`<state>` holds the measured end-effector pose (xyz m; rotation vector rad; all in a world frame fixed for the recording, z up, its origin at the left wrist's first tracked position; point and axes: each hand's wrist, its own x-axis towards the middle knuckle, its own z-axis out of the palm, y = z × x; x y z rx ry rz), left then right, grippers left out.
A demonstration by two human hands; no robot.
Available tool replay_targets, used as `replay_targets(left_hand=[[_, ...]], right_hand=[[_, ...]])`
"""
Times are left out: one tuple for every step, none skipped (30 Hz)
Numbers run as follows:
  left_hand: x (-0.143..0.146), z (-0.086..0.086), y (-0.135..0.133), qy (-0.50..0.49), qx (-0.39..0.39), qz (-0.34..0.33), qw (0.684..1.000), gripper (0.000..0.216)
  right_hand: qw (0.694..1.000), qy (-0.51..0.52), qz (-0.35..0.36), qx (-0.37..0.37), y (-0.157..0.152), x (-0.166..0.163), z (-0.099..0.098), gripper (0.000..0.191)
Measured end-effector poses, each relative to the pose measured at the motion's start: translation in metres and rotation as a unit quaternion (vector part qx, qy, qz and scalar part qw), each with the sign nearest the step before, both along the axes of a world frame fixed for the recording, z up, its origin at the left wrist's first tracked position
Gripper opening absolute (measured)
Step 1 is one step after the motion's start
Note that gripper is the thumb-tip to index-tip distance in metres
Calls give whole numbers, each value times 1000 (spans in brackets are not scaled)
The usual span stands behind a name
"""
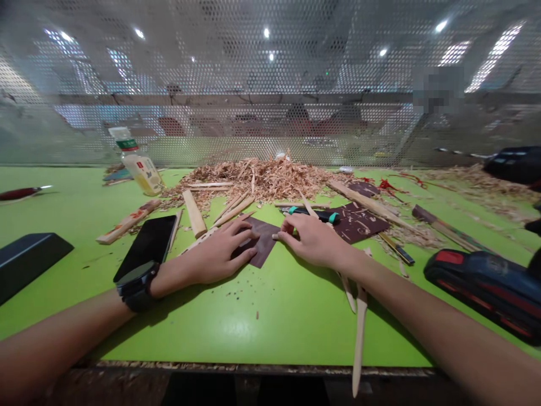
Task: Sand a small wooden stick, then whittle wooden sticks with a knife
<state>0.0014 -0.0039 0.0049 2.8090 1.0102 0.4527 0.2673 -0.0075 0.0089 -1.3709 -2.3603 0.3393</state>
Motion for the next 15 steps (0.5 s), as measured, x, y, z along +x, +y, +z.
replay_targets(left_hand=[[0, 0, 0, 1, -1, -1, 1000, 37], [0, 0, 0, 1, -1, -2, 1000, 37], [0, 0, 0, 0, 0, -2, 1000, 36], [0, 0, 0, -1, 0, -2, 1000, 36], [0, 0, 0, -1, 2, -1, 1000, 36], [0, -1, 0, -1, 3, 0, 1000, 36], [0, -1, 0, 1, 6, 0, 1000, 37], [0, -1, 0, 3, 8, 1, 1000, 37], [1, -1, 0, 6, 11, 2, 1000, 37], [1, 0, 0, 8, 13, 2, 1000, 37], [1, 0, 0, 10, 14, 3, 1000, 37], [1, 0, 0, 13, 14, 4, 1000, 37], [1, 0, -1, 15, 12, 4, 1000, 37], [1, 1, -1, 17, 10, 4, 1000, 38], [1, 1, -1, 18, 8, 3, 1000, 39]], right_hand=[[1000, -2, 13, 5, -1, -1, 1, 28], [1000, -1, 29, 10, -2, -3, 1, 26], [999, 1, 44, 14, -3, -4, 1, 25], [998, 3, 56, 16, -3, -5, 1, 25], [998, 3, 62, 16, -2, -5, 1, 25], [998, 0, 60, 17, -1, -4, 0, 26], [998, -5, 52, 18, 1, -3, -1, 27], [999, -12, 39, 23, 3, -1, -1, 29], [999, -18, 27, 25, 5, 0, -2, 32], [999, -24, 18, 26, 6, 1, -2, 35], [999, -26, 17, 23, 6, 2, -2, 37], [999, -24, 26, 20, 5, 2, -2, 38], [999, -20, 42, 16, 4, 1, -1, 38], [998, -16, 60, 14, 3, 0, 0, 37], [997, -14, 75, 14, 1, 0, 1, 36]])
